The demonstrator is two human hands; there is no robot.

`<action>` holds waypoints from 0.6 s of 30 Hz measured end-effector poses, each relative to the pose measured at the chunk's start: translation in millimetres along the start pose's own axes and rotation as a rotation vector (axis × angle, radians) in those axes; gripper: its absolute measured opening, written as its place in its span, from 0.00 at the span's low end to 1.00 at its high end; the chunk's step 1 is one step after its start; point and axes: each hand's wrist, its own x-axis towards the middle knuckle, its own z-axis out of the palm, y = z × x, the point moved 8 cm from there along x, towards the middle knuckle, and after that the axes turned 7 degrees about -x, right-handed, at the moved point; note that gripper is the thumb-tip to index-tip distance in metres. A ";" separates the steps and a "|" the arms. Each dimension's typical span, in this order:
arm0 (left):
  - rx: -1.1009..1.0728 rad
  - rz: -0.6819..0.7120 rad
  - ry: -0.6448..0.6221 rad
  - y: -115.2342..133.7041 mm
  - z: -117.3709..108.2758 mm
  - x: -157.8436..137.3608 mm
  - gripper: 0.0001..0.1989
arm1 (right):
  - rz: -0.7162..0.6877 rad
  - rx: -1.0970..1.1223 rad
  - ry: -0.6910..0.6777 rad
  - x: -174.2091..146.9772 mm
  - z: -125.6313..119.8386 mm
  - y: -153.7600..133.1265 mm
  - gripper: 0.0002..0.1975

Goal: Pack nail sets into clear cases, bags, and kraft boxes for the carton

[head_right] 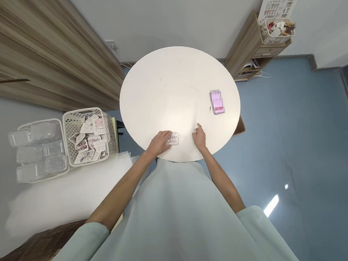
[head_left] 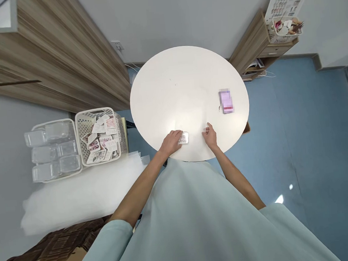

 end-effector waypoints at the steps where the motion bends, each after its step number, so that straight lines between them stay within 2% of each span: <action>1: 0.005 0.010 -0.026 4.6 6.0 6.2 0.34 | -0.002 -0.002 -0.002 0.7 -0.1 -1.5 0.39; 6: -0.008 -0.007 -0.050 6.1 23.0 15.9 0.36 | 0.042 -0.009 0.007 -8.8 -1.3 0.5 0.40; 11: -0.059 -0.036 -0.034 -8.7 29.9 7.7 0.35 | 0.101 -0.021 0.001 -44.6 -1.0 17.0 0.37; 18: -0.135 -0.042 -0.034 -16.8 31.4 4.1 0.38 | 0.175 -0.017 -0.042 -78.4 -2.8 27.8 0.14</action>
